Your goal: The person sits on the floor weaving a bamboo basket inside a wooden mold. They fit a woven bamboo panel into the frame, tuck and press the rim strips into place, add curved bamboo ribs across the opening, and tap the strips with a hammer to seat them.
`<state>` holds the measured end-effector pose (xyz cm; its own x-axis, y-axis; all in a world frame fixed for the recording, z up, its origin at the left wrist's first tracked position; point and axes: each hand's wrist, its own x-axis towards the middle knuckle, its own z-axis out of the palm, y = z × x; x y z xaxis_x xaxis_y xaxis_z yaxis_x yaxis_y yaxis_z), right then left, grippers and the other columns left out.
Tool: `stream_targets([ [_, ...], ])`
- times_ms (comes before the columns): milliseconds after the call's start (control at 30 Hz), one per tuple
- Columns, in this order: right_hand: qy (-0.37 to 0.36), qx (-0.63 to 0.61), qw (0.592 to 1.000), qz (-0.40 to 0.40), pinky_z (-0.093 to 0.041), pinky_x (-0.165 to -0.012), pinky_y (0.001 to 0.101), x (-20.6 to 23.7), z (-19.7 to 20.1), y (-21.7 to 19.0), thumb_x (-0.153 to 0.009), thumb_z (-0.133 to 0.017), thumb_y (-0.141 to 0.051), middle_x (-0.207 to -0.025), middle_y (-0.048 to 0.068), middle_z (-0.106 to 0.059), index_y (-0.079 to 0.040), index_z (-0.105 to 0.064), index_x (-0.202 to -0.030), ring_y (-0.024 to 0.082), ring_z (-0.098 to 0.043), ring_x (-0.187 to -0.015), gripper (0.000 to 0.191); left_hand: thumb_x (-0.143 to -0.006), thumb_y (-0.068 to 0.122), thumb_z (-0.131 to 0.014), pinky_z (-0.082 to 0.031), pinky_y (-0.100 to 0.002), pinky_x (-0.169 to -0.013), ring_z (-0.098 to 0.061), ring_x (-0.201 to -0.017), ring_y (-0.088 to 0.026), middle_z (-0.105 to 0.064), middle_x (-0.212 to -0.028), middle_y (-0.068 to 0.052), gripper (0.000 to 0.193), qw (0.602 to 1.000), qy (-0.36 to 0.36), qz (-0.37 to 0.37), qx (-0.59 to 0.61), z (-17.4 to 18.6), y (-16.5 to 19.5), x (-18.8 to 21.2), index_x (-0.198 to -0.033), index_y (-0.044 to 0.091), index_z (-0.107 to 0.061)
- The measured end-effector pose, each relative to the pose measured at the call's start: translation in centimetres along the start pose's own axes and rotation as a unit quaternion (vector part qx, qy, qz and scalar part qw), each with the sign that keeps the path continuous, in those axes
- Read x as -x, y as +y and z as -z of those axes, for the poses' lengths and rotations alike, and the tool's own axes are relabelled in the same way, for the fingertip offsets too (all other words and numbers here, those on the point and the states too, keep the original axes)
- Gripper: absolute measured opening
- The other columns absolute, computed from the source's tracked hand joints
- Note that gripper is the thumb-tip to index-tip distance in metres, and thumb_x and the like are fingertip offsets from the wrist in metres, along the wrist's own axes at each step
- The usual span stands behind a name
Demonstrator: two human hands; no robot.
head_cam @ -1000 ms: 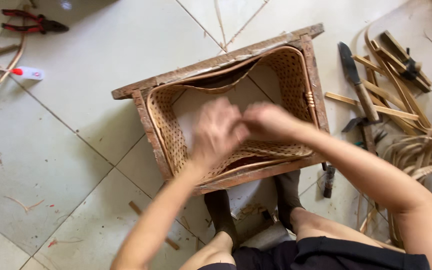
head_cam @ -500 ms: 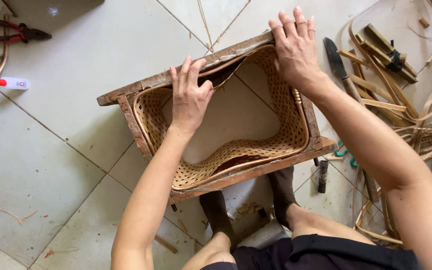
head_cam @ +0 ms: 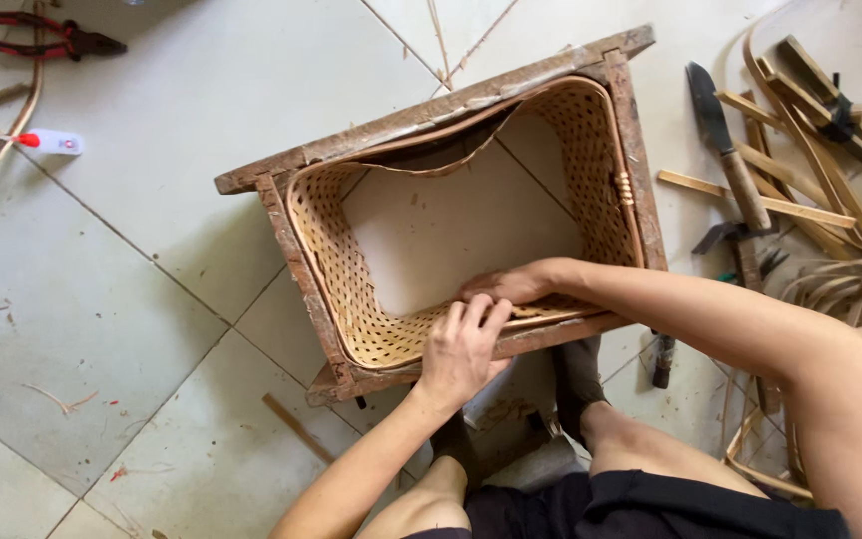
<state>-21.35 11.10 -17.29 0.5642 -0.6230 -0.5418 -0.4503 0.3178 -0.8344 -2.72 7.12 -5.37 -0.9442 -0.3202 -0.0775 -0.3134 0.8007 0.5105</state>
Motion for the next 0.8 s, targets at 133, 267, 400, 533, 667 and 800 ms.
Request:
stream_targets([
  [133, -0.015, 0.094, 0.995, 0.023, -0.024, -0.124, 0.0422, -0.4, -1.1, 0.9, -0.097, -0.048, -0.04, -0.16, 0.009, -0.043, -0.015, -0.048, -0.15, 0.028, -0.036, -0.15, 0.059, -0.065, 0.036, -0.093, -0.057, -0.041, -0.079, -0.064, -0.096, -0.026, -0.061, -0.11, -0.007, 0.071, 1.0, -0.015, -0.012, 0.015, -0.9, -1.0, 0.4, -0.125, 0.014, -0.061],
  [267, -0.055, 0.149, 0.987, 0.022, -0.014, -0.124, 0.0449, -0.8, -1.3, 0.3, -0.098, -0.053, -0.041, -0.164, 0.009, -0.03, -0.016, -0.04, -0.154, 0.029, -0.023, -0.154, 0.064, -0.073, 0.032, -0.09, -0.058, -0.04, -0.081, -0.066, -0.093, -0.023, -0.064, -0.107, -0.004, 0.063, 0.999, 0.001, -0.03, 0.025, -1.1, -1.2, 1.2, -0.127, 0.016, -0.062],
  [400, -0.049, -0.03, 0.998, -0.041, -0.022, -0.124, 0.0436, -0.7, -0.7, -0.4, -0.099, -0.05, -0.041, -0.161, 0.009, -0.037, -0.018, -0.042, -0.153, 0.027, -0.03, -0.151, 0.059, -0.073, 0.052, -0.084, -0.058, -0.04, -0.075, -0.067, -0.09, -0.025, -0.064, -0.105, -0.011, 0.069, 0.994, -0.077, -0.021, 0.074, 0.5, -1.7, -0.7, -0.124, 0.011, -0.062],
  [533, 0.024, -0.302, 0.952, -0.045, -0.04, -0.12, 0.0402, -1.4, 3.2, -0.6, -0.105, -0.047, -0.036, -0.156, 0.012, -0.044, -0.015, -0.04, -0.149, 0.026, -0.042, -0.146, 0.049, -0.093, 0.069, -0.061, -0.056, -0.048, -0.1, -0.064, -0.12, -0.027, -0.064, -0.125, -0.009, 0.059, 0.963, 0.242, -0.114, 0.008, 3.2, -6.1, -8.6, -0.123, 0.018, -0.056],
  [667, 0.183, -0.059, 0.977, -0.09, -0.057, -0.098, 0.045, -2.6, 9.9, -0.8, -0.104, -0.045, -0.032, -0.129, 0.018, -0.067, -0.007, -0.063, -0.136, 0.03, -0.067, -0.118, 0.044, -0.075, 0.07, -0.068, -0.048, -0.051, -0.101, -0.058, -0.117, -0.029, -0.06, -0.129, -0.017, 0.097, 0.949, 0.219, -0.081, -0.212, 4.3, -11.9, -16.1, -0.143, 0.005, -0.045],
  [800, 0.202, 0.036, 0.964, -0.166, -0.059, -0.09, 0.0486, -3.4, 13.0, -1.1, -0.107, -0.045, -0.034, -0.119, 0.024, -0.07, -0.004, -0.059, -0.134, 0.037, -0.071, -0.102, 0.043, -0.084, 0.071, -0.072, -0.053, -0.039, -0.073, -0.061, -0.085, -0.024, -0.062, -0.105, -0.013, 0.091, 0.96, 0.136, -0.073, -0.232, 3.6, -14.5, -19.3, -0.139, 0.003, -0.048],
])
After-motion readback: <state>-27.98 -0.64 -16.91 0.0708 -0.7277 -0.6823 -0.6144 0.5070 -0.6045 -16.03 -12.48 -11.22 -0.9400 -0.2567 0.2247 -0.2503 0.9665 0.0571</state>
